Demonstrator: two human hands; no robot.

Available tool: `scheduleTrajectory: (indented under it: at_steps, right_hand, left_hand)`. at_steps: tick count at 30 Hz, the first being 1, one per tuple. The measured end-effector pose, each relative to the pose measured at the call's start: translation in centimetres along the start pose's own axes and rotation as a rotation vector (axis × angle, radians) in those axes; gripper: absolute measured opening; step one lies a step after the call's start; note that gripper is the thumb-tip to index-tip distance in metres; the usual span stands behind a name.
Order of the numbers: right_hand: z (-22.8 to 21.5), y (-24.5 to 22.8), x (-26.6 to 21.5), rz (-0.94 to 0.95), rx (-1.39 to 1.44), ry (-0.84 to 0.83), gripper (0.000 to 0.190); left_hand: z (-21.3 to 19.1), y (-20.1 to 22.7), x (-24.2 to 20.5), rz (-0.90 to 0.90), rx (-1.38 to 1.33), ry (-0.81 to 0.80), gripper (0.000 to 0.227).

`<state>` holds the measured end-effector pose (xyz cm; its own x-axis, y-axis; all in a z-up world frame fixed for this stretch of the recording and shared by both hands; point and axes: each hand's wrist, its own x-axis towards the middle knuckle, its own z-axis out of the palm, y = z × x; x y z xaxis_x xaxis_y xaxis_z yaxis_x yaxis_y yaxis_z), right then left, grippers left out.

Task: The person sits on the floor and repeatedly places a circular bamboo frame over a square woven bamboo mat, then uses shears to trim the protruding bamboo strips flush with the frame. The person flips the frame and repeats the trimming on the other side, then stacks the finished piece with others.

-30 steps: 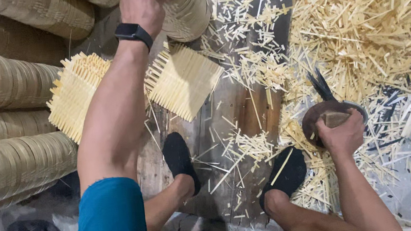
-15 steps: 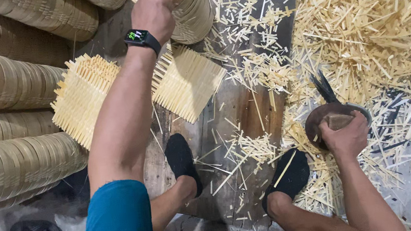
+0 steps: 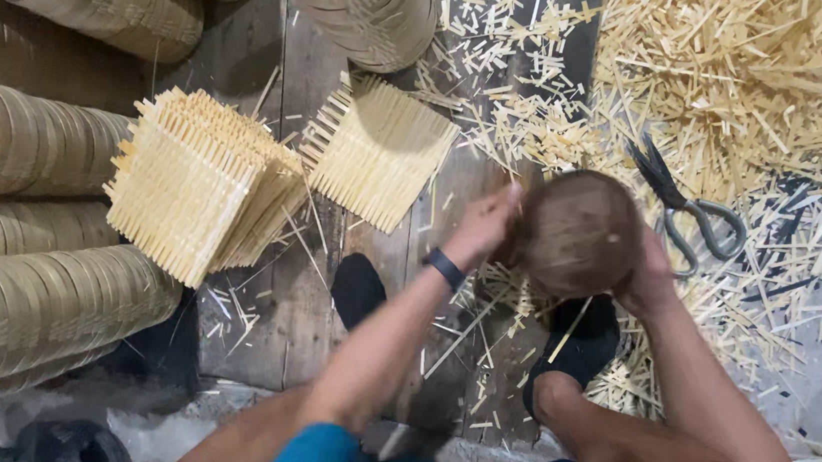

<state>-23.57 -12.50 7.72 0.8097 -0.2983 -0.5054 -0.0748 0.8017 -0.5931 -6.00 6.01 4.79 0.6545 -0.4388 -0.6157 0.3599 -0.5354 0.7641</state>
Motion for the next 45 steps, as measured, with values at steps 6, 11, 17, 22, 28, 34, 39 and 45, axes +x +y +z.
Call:
scheduleTrajectory:
  at_steps: [6,11,17,22,28,34,39,45]
  right_hand:
    - [2.7,3.0,2.2,0.103,-0.823,0.23,0.028]
    - [1.2,5.4,2.1,0.016,-0.745,0.218,0.028]
    - [-0.9,5.8,1.3,0.076,-0.639,0.257,0.03]
    - [-1.3,5.5,0.8,0.053,-0.618,0.269,0.029]
    - [1.3,2.8,0.3,-0.113,-0.51,0.253,0.034]
    - [2.2,1.2,0.4,0.045,-0.481,0.252,0.028]
    - [1.0,3.0,1.3,-0.085,-0.689,0.21,0.026]
    - [0.0,3.8,1.9,-0.038,-0.675,0.27,0.029]
  left_hand:
    - [-1.2,-4.7,1.6,0.268,-0.167,0.255,0.055]
    - [-10.3,-2.9,2.5,0.425,0.959,0.473,0.068]
    - [-14.7,-1.9,3.0,0.298,1.005,0.319,0.05]
    - [-15.9,1.2,-0.8,0.209,0.712,0.267,0.018]
    - [-14.7,4.8,-7.8,0.923,0.708,0.82,0.022]
    - [-4.6,1.9,-11.2,1.19,0.953,0.159,0.044]
    - [-4.0,-0.9,-9.8,1.031,0.59,0.146,0.03]
    - [-7.5,-2.7,-2.2,-0.017,-0.182,0.053,0.04]
